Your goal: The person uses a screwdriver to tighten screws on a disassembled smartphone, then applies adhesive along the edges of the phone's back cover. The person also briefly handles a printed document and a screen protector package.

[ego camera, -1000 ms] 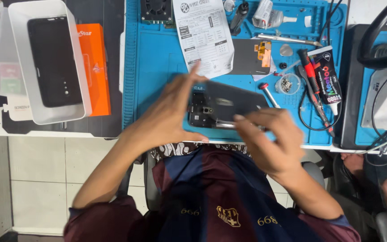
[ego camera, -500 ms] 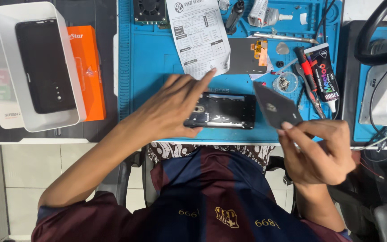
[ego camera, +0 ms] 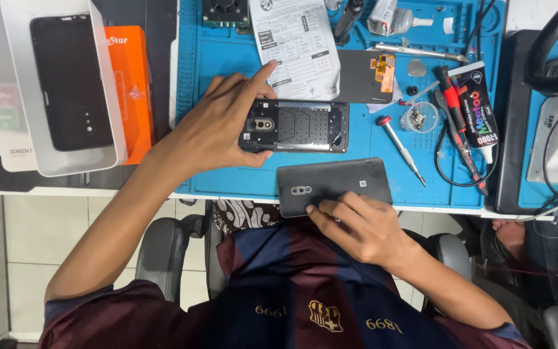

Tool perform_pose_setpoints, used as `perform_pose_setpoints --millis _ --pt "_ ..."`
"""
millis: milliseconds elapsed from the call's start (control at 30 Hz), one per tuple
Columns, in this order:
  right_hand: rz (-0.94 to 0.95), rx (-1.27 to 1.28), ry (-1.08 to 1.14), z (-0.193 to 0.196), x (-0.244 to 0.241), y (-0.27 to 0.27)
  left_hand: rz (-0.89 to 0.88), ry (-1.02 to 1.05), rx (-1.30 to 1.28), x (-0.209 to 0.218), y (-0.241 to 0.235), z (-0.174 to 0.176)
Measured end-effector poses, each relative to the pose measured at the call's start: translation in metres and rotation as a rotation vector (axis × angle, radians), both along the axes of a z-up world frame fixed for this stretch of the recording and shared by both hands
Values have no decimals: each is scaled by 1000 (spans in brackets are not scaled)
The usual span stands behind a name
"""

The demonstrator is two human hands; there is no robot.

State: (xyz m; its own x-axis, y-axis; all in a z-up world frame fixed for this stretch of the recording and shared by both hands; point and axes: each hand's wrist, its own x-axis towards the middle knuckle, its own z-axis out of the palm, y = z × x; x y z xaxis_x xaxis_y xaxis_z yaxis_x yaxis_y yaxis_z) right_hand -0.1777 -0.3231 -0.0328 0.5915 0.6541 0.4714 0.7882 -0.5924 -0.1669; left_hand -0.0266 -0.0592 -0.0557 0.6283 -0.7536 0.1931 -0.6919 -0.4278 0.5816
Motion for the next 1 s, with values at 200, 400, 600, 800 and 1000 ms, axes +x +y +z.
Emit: perform_pose_setpoints --millis 200,400,600,800,1000 --pt "-52 43 -19 -17 9 4 -19 -69 -17 13 -9 -7" --pt "-136 34 68 -18 17 0 -18 -66 8 17 -12 -10" --pt "-135 108 225 6 28 0 -9 -209 69 0 -12 -5" --pt "-429 338 178 33 74 -9 -84 -70 84 -32 -26 -4" --pt "-604 94 -107 -6 182 7 -46 96 -6 -51 -27 -5"
